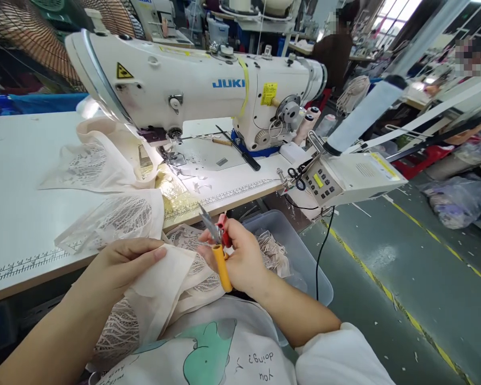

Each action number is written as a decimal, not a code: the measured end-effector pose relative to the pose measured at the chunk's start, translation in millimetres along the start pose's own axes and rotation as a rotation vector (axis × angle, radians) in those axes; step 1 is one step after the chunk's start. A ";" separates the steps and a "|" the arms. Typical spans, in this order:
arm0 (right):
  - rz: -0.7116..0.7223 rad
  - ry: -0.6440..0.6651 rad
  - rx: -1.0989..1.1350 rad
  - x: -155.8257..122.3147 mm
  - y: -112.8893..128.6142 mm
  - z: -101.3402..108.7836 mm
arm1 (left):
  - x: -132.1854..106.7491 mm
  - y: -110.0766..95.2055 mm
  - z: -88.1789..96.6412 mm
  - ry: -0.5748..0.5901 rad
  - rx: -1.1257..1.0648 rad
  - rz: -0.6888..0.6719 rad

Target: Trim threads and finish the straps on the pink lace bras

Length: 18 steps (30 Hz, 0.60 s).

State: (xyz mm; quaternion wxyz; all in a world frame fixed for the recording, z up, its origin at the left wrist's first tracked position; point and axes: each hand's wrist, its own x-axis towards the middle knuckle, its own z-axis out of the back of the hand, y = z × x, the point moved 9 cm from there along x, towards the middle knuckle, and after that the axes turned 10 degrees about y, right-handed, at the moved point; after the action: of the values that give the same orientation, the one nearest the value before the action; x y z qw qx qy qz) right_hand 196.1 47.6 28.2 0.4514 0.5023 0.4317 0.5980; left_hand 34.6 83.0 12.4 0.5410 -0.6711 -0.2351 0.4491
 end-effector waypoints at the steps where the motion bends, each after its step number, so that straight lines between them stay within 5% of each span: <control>1: 0.007 0.013 -0.037 -1.0 4.2 0.2 | -0.2 0.2 0.9 -0.002 0.012 -0.005; 8: -0.094 0.220 -0.216 3.6 13.9 -29.4 | 1.3 -3.1 1.4 0.076 0.367 -0.174; 11: -0.050 0.212 -0.220 10.9 17.9 -35.9 | -23.3 -23.6 1.9 -0.224 0.767 -0.444; 14: 0.011 0.195 -0.082 19.5 29.5 -39.0 | -64.0 -27.4 -24.9 -0.461 1.155 -0.737; 16: 0.096 0.200 0.043 23.0 46.7 -40.7 | -79.0 -10.2 -31.5 -0.473 1.295 -0.736; 18: 0.201 0.227 0.107 22.0 67.3 -42.1 | -91.6 10.9 -9.7 -0.502 1.344 -0.567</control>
State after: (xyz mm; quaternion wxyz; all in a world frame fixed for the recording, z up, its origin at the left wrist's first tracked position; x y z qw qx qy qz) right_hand 145.4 51.6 93.0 0.3103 0.4955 0.4588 0.6691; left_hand -3.5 1.3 34.2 0.8572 0.0097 -0.1905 0.4783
